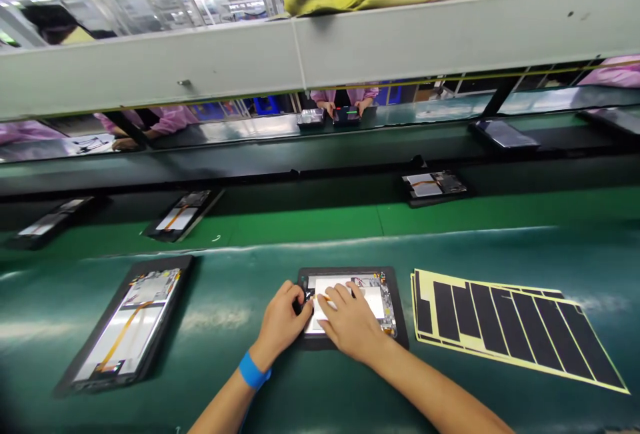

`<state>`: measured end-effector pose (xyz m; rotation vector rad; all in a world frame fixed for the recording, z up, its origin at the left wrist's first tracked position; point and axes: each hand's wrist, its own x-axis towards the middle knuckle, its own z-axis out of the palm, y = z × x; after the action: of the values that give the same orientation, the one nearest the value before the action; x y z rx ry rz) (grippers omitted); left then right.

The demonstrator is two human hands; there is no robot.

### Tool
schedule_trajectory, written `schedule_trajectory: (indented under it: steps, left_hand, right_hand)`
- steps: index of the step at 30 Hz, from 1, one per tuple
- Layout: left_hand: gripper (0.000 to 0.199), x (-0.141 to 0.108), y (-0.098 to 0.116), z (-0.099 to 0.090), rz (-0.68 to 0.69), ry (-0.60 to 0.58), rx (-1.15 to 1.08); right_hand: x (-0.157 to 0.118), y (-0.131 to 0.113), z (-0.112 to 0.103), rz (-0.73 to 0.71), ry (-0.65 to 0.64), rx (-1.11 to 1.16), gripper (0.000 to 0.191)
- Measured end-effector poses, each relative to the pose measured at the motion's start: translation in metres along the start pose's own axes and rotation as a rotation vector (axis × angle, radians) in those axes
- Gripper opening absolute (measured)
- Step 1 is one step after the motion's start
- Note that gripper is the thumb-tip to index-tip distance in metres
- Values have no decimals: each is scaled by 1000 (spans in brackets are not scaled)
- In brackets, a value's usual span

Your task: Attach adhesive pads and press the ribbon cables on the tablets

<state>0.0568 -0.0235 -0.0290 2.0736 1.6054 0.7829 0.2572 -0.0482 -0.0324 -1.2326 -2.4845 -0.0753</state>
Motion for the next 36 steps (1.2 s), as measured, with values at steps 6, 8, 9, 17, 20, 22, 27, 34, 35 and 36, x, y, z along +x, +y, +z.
schedule_trajectory:
  steps: [6, 8, 9, 17, 20, 22, 27, 34, 35, 36]
  left_hand:
    - [14, -2, -3, -5, 67, -15, 42]
    - [12, -10, -6, -9, 112, -22, 31]
    - [14, -14, -8, -11, 135, -24, 27]
    - [21, -27, -6, -14, 162, -49, 61]
    - [14, -15, 0, -9, 83, -46, 92]
    - [15, -6, 4, -6, 45, -54, 124]
    - [21, 4, 9, -4, 25, -86, 162]
    - [18, -4, 0, -18, 60, -105, 115]
    - [17, -6, -1, -20, 66, -108, 108]
    - [17, -9, -2, -21, 72, -112, 102]
  right_hand:
    - [0, -2, 0, -32, -18, -27, 38]
    - [0, -3, -1, -39, -23, -32, 38]
    - [0, -3, -1, -41, -24, -35, 38]
    - [-1, -4, -2, -25, 6, -36, 36]
    - [-1, -4, -3, -25, 20, -41, 36]
    - [0, -4, -4, -23, 19, -49, 36]
    - [0, -4, -4, -32, -6, -56, 38]
    - [0, -5, -3, -45, -34, -47, 38]
    - [0, -5, -3, -45, -37, -43, 38]
    - [0, -5, -3, -43, -39, -40, 38]
